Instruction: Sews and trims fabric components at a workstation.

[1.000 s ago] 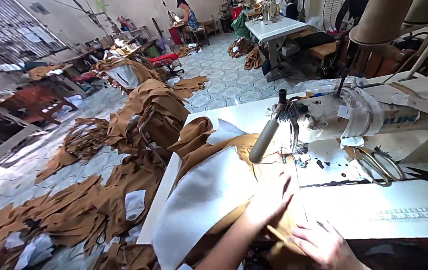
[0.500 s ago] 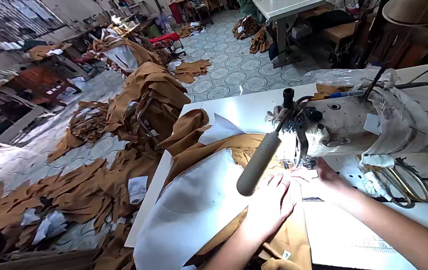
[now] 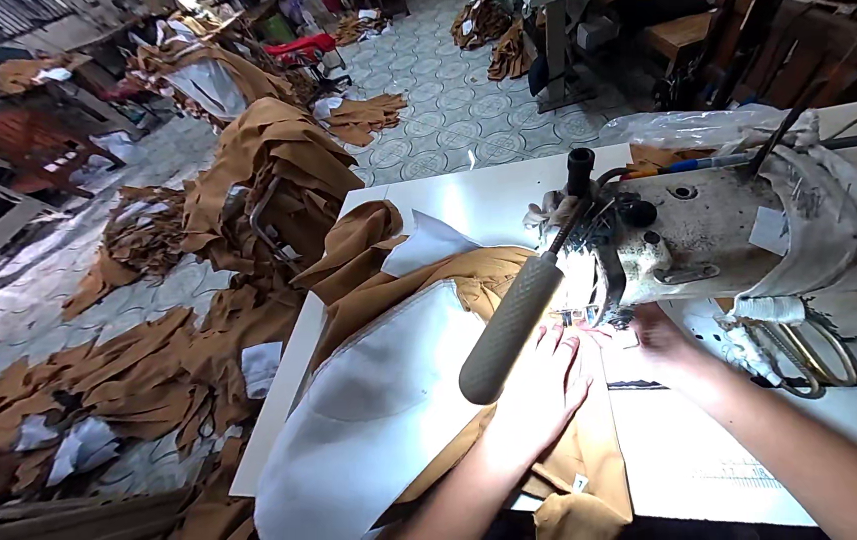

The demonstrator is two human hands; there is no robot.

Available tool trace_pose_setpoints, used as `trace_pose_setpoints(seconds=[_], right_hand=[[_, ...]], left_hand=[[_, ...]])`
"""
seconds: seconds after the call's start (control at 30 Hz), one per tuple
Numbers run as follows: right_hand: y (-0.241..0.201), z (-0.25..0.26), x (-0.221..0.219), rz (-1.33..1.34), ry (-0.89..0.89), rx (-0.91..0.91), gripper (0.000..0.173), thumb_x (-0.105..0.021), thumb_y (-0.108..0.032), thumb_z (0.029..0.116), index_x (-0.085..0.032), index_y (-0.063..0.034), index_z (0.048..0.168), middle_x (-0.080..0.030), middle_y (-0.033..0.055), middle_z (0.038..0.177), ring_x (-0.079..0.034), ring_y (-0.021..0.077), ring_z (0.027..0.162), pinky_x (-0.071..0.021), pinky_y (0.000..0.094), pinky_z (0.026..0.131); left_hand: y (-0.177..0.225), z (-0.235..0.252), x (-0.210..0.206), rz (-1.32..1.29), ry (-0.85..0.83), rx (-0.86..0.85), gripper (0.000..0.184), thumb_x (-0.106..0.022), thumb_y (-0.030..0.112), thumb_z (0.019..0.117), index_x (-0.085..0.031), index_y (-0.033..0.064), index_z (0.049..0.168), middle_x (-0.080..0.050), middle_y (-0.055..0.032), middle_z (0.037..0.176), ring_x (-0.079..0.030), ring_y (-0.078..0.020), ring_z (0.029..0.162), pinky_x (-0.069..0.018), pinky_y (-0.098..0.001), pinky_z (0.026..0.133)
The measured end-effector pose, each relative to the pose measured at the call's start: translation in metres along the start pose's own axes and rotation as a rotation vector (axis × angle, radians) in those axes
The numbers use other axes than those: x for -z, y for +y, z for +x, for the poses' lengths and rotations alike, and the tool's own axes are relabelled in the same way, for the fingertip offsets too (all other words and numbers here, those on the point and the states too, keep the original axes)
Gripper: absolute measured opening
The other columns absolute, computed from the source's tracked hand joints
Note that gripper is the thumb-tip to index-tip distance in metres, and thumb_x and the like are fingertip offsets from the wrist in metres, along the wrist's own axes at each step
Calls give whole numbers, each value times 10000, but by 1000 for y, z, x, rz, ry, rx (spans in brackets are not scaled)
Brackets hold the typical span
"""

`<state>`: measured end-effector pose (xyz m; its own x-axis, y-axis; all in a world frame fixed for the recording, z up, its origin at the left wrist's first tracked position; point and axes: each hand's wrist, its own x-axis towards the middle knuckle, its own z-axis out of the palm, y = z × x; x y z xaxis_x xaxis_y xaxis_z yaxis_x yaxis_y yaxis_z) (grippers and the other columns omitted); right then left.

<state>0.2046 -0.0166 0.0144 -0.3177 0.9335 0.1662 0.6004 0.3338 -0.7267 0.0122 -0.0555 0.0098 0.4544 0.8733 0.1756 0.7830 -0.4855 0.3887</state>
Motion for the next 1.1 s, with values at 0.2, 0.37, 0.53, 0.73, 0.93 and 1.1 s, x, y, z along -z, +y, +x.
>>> trace_pose_setpoints(seconds=[0.2, 0.37, 0.53, 0.73, 0.93, 1.1], right_hand=[[0, 1, -6, 293, 103, -136, 170, -569, 9, 950, -685, 45, 1069, -726, 55, 1021, -643, 101, 1077, -396, 308, 1123], [-39, -58, -21, -367, -144, 162, 584, -570, -540, 942, -669, -137, 1353, -646, 141, 1381, -576, 369, 1326, -294, 739, 1117], [-34, -102, -39, -255, -347, 199, 682, -446, -656, 982, -546, -217, 1495, -464, 56, 1592, -397, 328, 1490, -179, 775, 1146], [-22, -107, -41, -165, -205, 284, 626, -543, -585, 946, -642, -165, 1399, -577, 71, 1493, -469, 337, 1441, -213, 798, 1106], [-18, -108, -30, 135, 45, 339, 389, -650, -308, 916, -713, -95, 1235, -705, 89, 1272, -639, 186, 1223, -479, 415, 1068], [-106, -115, 9, -360, -124, 963, 341, -448, -61, 1048, -716, -236, 1167, -733, -32, 1158, -616, 151, 808, -433, 291, 644]], left_hand=[[-5, 5, -5, -33, 79, -25, 320, -613, 274, 945, -728, 39, 1128, -697, -178, 1237, -644, -358, 1204, -483, -516, 1011], [-9, -15, 28, 164, -106, 93, 151, -639, 80, 913, -749, 56, 1013, -720, -164, 1014, -698, -346, 1000, -495, -567, 885], [-39, -45, 48, 417, -59, 244, 184, -654, 70, 910, -746, 67, 1069, -719, -171, 1053, -690, -383, 1022, -487, -597, 881], [-4, -111, 21, 160, 40, -406, 202, -629, 185, 914, -760, 117, 1053, -757, -79, 1118, -730, -224, 1029, -584, -390, 860], [0, -123, 5, 121, 184, -437, 206, -633, 219, 940, -752, 179, 1103, -736, -26, 953, -693, -182, 888, -543, -314, 832], [11, -102, 23, -85, 416, -374, 187, -579, 128, 966, -758, 81, 939, -667, -50, 714, -658, -165, 642, -558, -271, 608]])
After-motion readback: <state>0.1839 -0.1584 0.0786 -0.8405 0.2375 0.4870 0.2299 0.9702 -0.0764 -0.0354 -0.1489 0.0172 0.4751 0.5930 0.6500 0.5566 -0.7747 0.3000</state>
